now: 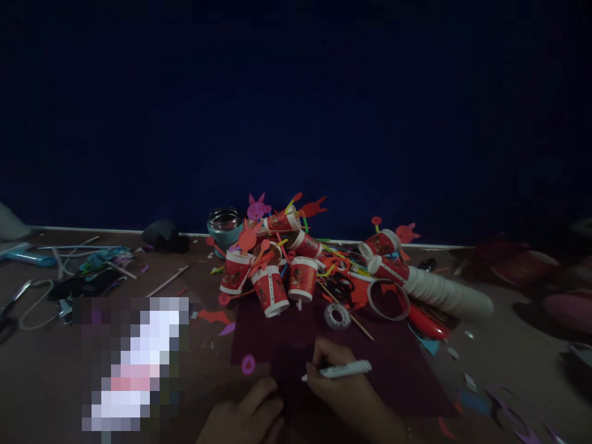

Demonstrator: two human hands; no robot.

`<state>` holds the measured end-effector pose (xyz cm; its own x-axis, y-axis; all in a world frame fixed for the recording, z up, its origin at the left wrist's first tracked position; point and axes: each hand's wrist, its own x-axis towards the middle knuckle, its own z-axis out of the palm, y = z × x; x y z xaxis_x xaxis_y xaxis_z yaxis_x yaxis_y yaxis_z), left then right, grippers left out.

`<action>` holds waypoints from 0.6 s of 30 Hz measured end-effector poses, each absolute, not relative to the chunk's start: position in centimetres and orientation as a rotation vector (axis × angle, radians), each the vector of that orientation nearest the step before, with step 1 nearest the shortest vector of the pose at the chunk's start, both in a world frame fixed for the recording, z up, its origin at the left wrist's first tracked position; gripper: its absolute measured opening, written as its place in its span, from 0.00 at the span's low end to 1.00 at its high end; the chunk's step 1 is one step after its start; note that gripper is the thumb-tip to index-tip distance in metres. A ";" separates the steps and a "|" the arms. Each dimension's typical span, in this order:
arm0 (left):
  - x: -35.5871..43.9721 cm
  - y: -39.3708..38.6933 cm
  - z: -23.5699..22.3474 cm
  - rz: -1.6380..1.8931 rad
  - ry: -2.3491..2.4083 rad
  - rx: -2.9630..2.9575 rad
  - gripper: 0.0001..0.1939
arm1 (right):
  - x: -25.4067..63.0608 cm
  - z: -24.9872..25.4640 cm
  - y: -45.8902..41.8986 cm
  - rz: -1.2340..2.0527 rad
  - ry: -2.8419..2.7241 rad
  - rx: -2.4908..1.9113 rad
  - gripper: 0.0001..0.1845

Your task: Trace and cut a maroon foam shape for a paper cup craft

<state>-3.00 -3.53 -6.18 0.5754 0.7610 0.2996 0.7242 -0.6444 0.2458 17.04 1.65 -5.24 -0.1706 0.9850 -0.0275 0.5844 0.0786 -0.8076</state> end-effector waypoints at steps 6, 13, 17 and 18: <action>-3.0 -3.5 -6.1 0.595 1.284 2.694 0.14 | 16.9 -5.0 1.7 0.988 -1.767 -1.579 0.09; -3.1 -3.5 -6.2 0.541 1.268 2.710 0.15 | 17.0 -4.5 1.8 1.000 -1.768 -1.615 0.09; -3.1 -3.5 -6.2 0.530 1.264 2.711 0.16 | 17.0 -4.6 1.9 1.040 -1.742 -1.600 0.09; -3.1 -3.5 -6.2 0.533 1.264 2.711 0.16 | 17.1 -4.6 2.0 1.058 -1.723 -1.591 0.09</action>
